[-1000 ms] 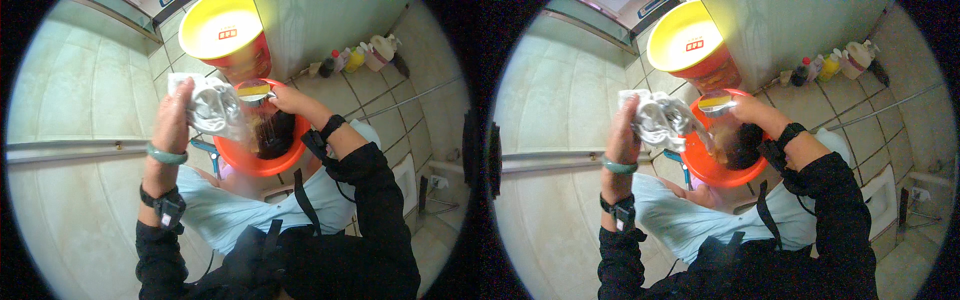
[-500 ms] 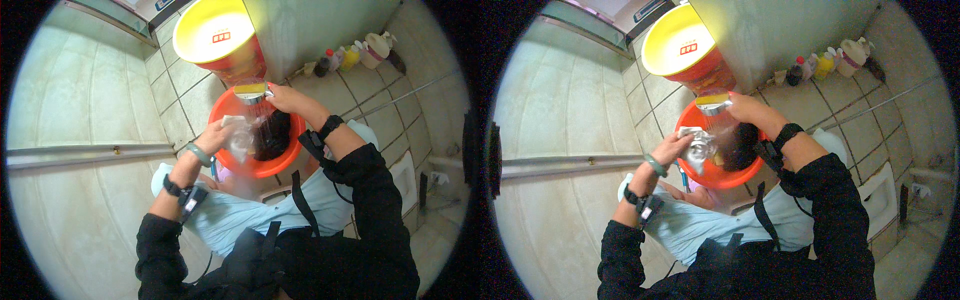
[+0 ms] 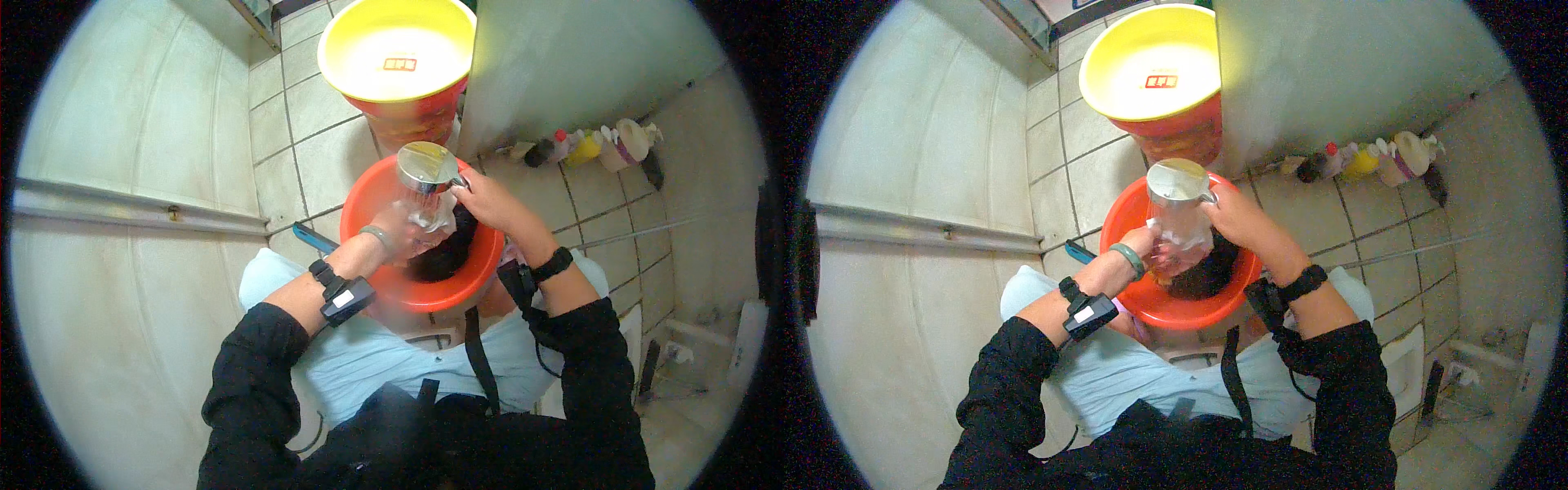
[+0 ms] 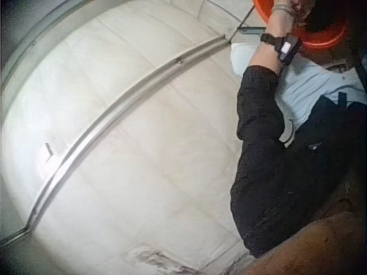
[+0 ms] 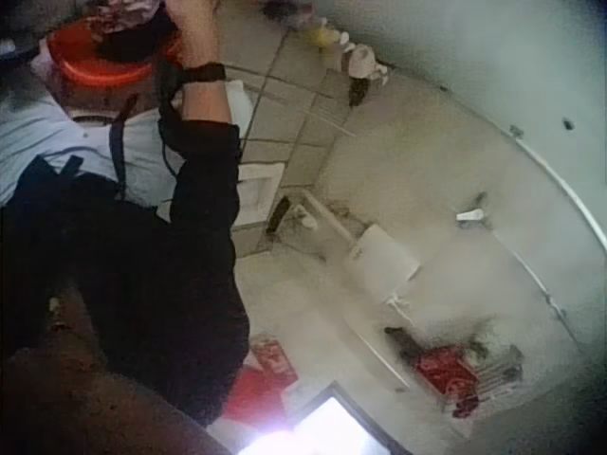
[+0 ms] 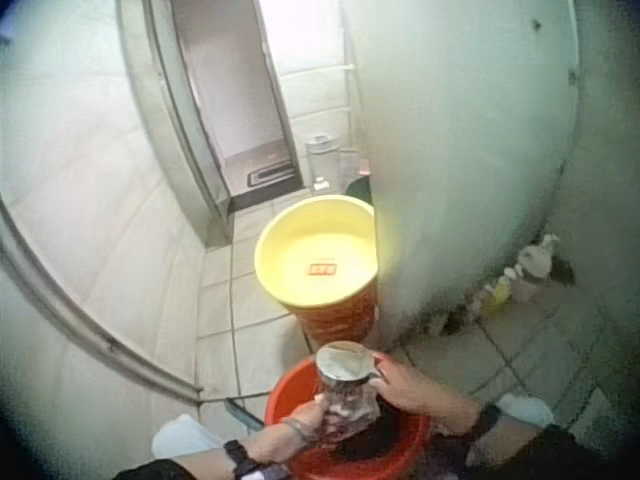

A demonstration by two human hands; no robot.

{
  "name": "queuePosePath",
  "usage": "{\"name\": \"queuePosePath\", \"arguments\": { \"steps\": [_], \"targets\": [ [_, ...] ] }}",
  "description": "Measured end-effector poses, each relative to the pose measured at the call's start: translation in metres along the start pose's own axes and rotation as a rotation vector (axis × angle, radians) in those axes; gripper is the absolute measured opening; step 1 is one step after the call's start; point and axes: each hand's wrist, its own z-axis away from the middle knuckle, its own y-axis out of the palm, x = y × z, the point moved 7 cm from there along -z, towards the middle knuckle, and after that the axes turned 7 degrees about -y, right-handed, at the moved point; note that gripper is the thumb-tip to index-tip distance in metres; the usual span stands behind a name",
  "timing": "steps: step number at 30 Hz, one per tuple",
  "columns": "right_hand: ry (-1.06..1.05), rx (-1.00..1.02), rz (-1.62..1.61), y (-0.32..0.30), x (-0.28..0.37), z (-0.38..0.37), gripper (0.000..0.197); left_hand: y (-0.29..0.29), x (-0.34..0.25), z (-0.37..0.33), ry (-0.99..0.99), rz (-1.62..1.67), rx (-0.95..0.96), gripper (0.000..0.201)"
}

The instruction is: The person washes clothes in a bucket by hand, using a small cup to pour water over them and scrubbing them in the water.

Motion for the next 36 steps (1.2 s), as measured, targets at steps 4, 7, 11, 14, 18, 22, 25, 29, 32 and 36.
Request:
{"name": "queuePosePath", "arguments": {
  "steps": [4, 7, 11, 14, 18, 22, 25, 29, 32, 36],
  "targets": [
    [0.018, -0.031, 0.154, 0.008, -0.014, -0.006, 0.033, 0.001, -0.011, -0.010, 0.184, -0.315, 0.144, 0.022],
    [0.057, 0.025, 0.192, 0.015, -0.030, -0.009, 0.031, 0.000, -0.012, -0.011, 0.088, -0.122, 0.213, 0.021],
    [0.061, 0.032, 0.234, 0.015, -0.040, -0.008, 0.031, -0.013, -0.005, -0.036, -0.014, 0.032, 0.154, 0.025],
    [0.045, 0.053, 0.194, 0.028, -0.034, -0.013, 0.031, -0.022, -0.013, -0.078, 0.746, -0.642, 0.386, 0.032],
    [0.088, 0.048, 0.174, 0.020, -0.047, -0.004, 0.032, -0.016, -0.019, -0.028, 0.649, -1.532, -0.223, 0.040],
    [0.112, 0.045, 0.210, 0.018, -0.049, -0.002, 0.033, -0.013, -0.028, -0.025, 0.717, -1.722, -0.245, 0.033],
    [0.085, 0.023, 0.201, 0.019, -0.050, -0.004, 0.034, -0.011, -0.051, -0.019, 1.154, -1.115, -0.064, 0.025],
    [-0.007, -0.101, 0.137, 0.005, -0.043, -0.005, 0.036, -0.033, -0.046, -0.060, 0.771, -0.721, 0.002, 0.019],
    [0.098, -0.059, 0.104, -0.004, -0.039, 0.000, 0.037, -0.020, -0.015, -0.056, 0.305, -0.063, 0.191, 0.022],
    [0.053, -0.028, 0.162, 0.007, -0.047, 0.000, 0.038, -0.022, -0.023, -0.049, 0.280, -0.265, 0.410, 0.032]
  ]
}}
